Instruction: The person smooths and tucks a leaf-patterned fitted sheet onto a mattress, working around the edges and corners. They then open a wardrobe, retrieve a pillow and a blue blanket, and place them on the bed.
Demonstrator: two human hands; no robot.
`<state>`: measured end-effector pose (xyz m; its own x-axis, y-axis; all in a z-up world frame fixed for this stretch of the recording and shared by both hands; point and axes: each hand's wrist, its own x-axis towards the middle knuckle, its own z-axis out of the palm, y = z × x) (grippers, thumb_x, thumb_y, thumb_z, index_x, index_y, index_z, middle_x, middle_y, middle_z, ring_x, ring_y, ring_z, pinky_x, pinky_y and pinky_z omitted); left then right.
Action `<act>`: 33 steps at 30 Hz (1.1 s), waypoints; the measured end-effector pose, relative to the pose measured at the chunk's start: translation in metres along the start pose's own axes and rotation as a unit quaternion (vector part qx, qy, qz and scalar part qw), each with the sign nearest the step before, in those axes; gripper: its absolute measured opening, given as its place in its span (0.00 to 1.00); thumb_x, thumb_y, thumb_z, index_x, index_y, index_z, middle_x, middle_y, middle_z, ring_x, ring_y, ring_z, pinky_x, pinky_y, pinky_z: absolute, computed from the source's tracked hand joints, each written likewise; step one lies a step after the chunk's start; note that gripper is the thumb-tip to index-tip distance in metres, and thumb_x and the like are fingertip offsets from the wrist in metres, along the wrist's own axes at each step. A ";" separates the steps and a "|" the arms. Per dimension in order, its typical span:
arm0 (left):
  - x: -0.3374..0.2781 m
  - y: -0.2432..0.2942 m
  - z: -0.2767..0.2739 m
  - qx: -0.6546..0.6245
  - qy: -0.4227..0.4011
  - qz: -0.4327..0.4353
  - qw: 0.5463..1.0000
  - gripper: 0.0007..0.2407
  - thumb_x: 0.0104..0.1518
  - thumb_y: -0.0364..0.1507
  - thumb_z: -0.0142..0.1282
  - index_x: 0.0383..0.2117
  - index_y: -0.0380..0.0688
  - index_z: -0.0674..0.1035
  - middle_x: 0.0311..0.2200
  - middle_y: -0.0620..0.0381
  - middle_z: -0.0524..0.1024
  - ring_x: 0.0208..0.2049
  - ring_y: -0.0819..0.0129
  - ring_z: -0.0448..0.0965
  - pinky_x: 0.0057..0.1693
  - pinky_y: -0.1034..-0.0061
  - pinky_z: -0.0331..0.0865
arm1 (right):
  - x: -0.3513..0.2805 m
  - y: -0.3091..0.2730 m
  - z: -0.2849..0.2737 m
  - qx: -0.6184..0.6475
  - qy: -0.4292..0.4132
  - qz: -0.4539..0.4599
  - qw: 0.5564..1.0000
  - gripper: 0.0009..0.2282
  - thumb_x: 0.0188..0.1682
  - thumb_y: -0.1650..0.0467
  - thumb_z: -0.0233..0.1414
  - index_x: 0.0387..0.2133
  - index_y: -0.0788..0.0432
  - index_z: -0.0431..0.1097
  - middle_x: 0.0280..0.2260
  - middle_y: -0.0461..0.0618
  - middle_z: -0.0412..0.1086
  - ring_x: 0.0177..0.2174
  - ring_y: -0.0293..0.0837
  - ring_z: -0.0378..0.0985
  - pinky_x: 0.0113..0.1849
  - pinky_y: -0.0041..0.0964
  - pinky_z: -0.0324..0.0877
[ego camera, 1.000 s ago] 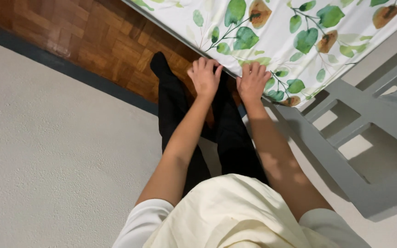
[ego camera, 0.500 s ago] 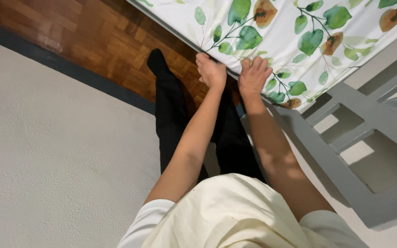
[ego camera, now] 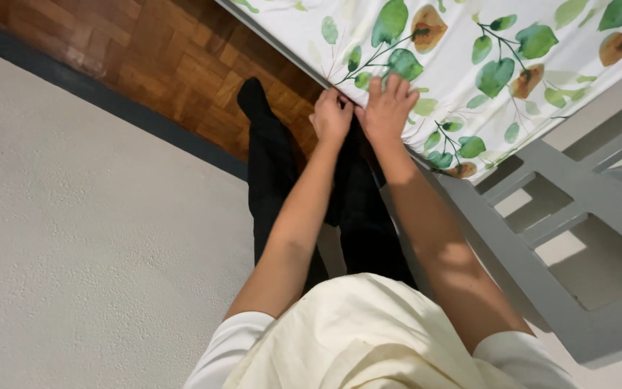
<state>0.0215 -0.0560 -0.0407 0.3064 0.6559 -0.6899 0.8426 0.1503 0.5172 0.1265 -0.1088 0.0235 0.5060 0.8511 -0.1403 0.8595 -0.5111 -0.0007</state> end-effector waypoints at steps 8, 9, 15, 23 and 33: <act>0.026 -0.003 -0.034 -0.187 0.155 -0.079 0.967 0.08 0.57 0.38 0.56 0.35 0.52 0.77 0.29 0.52 0.83 0.38 0.48 0.85 0.47 0.55 0.76 | 0.016 -0.016 0.007 -0.022 0.006 -0.018 1.000 0.39 0.26 0.64 0.76 0.48 0.58 0.59 0.42 0.65 0.60 0.41 0.63 0.65 0.38 0.62 0.61; 0.032 -0.003 -0.037 -0.174 0.171 -0.100 0.965 0.08 0.55 0.38 0.58 0.33 0.52 0.75 0.27 0.53 0.83 0.38 0.48 0.85 0.47 0.53 0.75 | 0.016 -0.017 0.011 -0.024 0.007 -0.014 1.000 0.40 0.24 0.65 0.77 0.49 0.58 0.58 0.42 0.66 0.59 0.41 0.64 0.65 0.37 0.62 0.61; 0.048 0.004 -0.045 -0.157 0.165 -0.099 0.969 0.14 0.51 0.32 0.61 0.34 0.51 0.64 0.19 0.62 0.73 0.22 0.61 0.78 0.38 0.65 0.74 | 0.027 -0.034 -0.009 -0.053 -0.072 0.038 0.995 0.30 0.32 0.61 0.67 0.45 0.58 0.60 0.44 0.62 0.57 0.40 0.59 0.58 0.41 0.54 0.57; 0.057 0.027 -0.083 -0.083 0.029 -0.193 0.977 0.23 0.53 0.36 0.58 0.53 0.46 0.63 0.45 0.44 0.81 0.46 0.44 0.82 0.56 0.45 0.67 | 0.059 -0.062 -0.004 0.015 -0.073 0.006 0.997 0.40 0.51 0.54 0.70 0.66 0.55 0.51 0.66 0.66 0.36 0.63 0.74 0.38 0.57 0.84 0.38; 0.103 -0.068 -0.059 -0.335 0.128 0.090 0.929 0.06 0.57 0.31 0.60 0.27 0.44 0.77 0.19 0.61 0.74 0.19 0.75 0.69 0.29 0.81 0.68 | 0.062 -0.075 0.030 -0.095 -0.108 0.032 0.989 0.52 0.49 0.57 0.75 0.73 0.52 0.36 0.69 0.70 0.23 0.66 0.79 0.31 0.60 0.86 0.42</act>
<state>-0.0299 0.0448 -0.1171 0.2279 0.8568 -0.4626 0.2966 0.3915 0.8711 0.0917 -0.0210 -0.0145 0.5501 0.7616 -0.3425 0.8347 -0.5138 0.1982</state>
